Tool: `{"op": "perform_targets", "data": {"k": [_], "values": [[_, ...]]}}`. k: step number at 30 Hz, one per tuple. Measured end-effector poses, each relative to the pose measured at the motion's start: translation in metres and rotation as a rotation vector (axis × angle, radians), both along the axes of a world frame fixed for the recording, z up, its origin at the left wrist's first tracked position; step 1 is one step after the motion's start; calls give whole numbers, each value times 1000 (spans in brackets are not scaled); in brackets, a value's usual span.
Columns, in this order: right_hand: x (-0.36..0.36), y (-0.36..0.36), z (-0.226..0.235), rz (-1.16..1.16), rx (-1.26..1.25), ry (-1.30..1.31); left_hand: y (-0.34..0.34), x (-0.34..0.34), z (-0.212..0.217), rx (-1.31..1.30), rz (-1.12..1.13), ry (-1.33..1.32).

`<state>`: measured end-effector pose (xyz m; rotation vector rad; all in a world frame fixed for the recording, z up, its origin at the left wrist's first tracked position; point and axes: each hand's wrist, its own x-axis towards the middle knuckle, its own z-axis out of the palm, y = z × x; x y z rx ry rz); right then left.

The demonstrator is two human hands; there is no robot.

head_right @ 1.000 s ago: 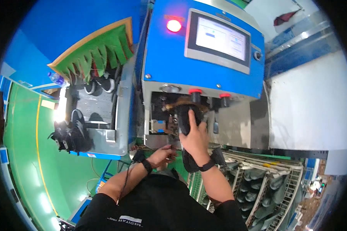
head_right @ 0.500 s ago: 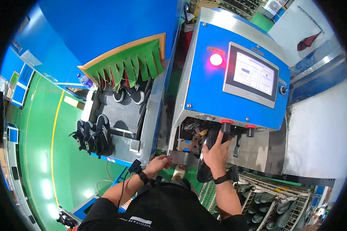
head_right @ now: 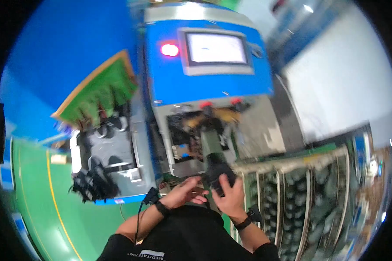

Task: Operating a toe lasting machine to shape and attach the front of shoe uppers to lasts.

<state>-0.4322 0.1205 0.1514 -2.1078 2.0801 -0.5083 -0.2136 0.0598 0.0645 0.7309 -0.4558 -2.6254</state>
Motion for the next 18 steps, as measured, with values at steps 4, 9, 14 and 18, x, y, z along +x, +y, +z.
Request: {"op": "perform_targets", "data": {"k": [4, 9, 14, 18], "values": [[-2, 56, 25, 351, 211, -238, 23, 0, -12, 305, -157, 50], [5, 8, -15, -449, 401, -1242, 51, 23, -17, 238, -107, -183], [79, -80, -62, -449, 8, -2014, 46, 60, 1, -441, -273, -685], [29, -4, -85, -213, 50, -1648, 42, 70, 10, -598, -369, -782]]}}
